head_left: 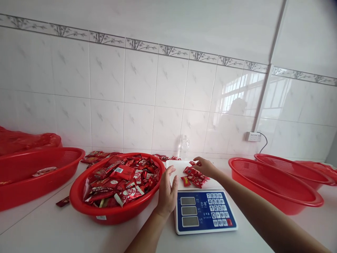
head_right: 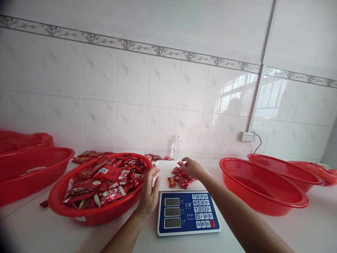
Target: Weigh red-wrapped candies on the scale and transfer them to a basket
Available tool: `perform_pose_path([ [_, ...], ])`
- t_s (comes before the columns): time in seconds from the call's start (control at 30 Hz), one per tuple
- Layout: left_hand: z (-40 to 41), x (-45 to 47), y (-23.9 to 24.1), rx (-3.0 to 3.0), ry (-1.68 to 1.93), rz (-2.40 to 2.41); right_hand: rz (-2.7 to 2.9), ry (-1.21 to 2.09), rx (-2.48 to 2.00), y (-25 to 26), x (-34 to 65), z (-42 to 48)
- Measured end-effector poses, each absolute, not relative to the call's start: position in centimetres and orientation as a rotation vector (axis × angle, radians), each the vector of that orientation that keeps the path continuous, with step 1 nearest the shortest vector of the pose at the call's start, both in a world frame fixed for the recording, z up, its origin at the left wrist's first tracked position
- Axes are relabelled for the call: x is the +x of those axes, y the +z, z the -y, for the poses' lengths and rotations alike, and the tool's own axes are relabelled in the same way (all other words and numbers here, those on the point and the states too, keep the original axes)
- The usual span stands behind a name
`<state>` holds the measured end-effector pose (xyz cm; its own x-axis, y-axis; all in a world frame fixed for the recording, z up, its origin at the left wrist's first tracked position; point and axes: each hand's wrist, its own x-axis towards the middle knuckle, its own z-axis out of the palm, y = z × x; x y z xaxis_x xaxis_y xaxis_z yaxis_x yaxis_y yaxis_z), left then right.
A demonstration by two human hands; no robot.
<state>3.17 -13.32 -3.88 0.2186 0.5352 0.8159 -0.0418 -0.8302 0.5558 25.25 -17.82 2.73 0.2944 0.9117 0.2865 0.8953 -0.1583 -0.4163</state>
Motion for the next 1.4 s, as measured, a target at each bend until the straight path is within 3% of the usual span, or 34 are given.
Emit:
perform_pose_path([
  [0.33,13.3,3.3,-3.8,2.03,1.598,-0.477,1.802,0.168,-1.973,0.2,25.1,18.9],
  [0.83,13.8,3.3,-3.5,2.072,1.571,-0.486,1.81,-0.273,-2.13,0.6,24.5,18.2],
  [1.17,13.6,3.3,-3.6,2.077,1.539,-0.501,1.468,-0.461,-2.208,2.5,27.5,17.6],
  [1.4,13.2,3.4,-3.9,2.071,1.52,-0.522,1.102,-0.542,-2.353,3.6,35.5,21.8],
])
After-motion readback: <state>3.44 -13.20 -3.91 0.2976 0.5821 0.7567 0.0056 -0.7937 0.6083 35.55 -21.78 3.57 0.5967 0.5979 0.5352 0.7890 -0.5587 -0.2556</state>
